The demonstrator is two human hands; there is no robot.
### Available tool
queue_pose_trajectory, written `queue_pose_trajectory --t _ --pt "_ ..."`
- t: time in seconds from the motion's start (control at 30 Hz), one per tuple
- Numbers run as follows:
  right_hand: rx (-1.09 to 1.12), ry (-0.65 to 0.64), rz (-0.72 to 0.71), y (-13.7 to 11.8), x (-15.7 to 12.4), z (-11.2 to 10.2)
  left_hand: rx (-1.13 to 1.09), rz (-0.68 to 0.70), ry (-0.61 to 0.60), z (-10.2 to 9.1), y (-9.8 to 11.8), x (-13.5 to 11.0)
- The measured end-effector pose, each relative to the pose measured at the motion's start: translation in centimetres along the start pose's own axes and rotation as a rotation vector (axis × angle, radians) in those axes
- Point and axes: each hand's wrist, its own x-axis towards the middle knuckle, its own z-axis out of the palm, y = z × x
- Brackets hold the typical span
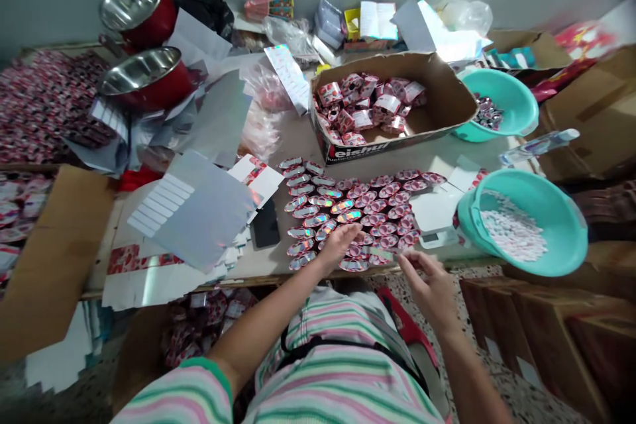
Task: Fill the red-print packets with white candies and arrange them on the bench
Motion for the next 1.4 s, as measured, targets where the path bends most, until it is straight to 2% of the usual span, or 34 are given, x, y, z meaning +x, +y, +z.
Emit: queue_pose_trajectory --t 0.1,0.23,0.33,0.43,0.57,0.67,0.73,0.83,1.0,1.2,1.4 --pt "0.089 -0.069 0.059 1.0 1.0 -0.1 -0.113 -0.126 -0.044 1.2 -0.4 -0.5" --pt "0.164 -0.149 0.082 2.7 2.5 0.0 -0.09 -0.204 0.067 2.4 -2.0 -0.6" --pt "0.18 -0.192 0.126 4.5 3.3 0.4 -0.09 -0.203 0.21 2.8 -3.4 -0.2" --pt "0.234 -0.235 0.198 6.6 4.0 1.3 -0.058 -0.186 0.301 2.7 -4.4 0.1" --pt "0.431 -0.297 0.347 9.0 4.8 3.1 0.077 -0.152 0.39 2.1 -6.0 0.5" --pt "0.46 -0.314 0.399 10.0 5.6 4.6 0.221 -0.114 0.497 1.8 -7.1 1.1" --pt "0.397 -0.316 0.393 10.5 6.3 5.5 0.325 -0.092 0.569 1.6 -7.6 1.6" --pt "0.175 -0.284 0.33 11.0 7.2 6.6 0.489 -0.061 0.638 1.7 -7.7 2.1" --pt "-0.176 -0.214 0.263 11.5 7.8 7.5 0.81 0.035 0.635 1.9 -6.7 2.2" --pt "-0.335 -0.189 0.282 11.4 7.6 8.1 1.053 0.039 0.605 1.7 -6.3 2.4" --pt "-0.399 -0.183 0.293 11.4 7.5 8.4 1.128 0.015 0.61 1.5 -6.6 2.7"
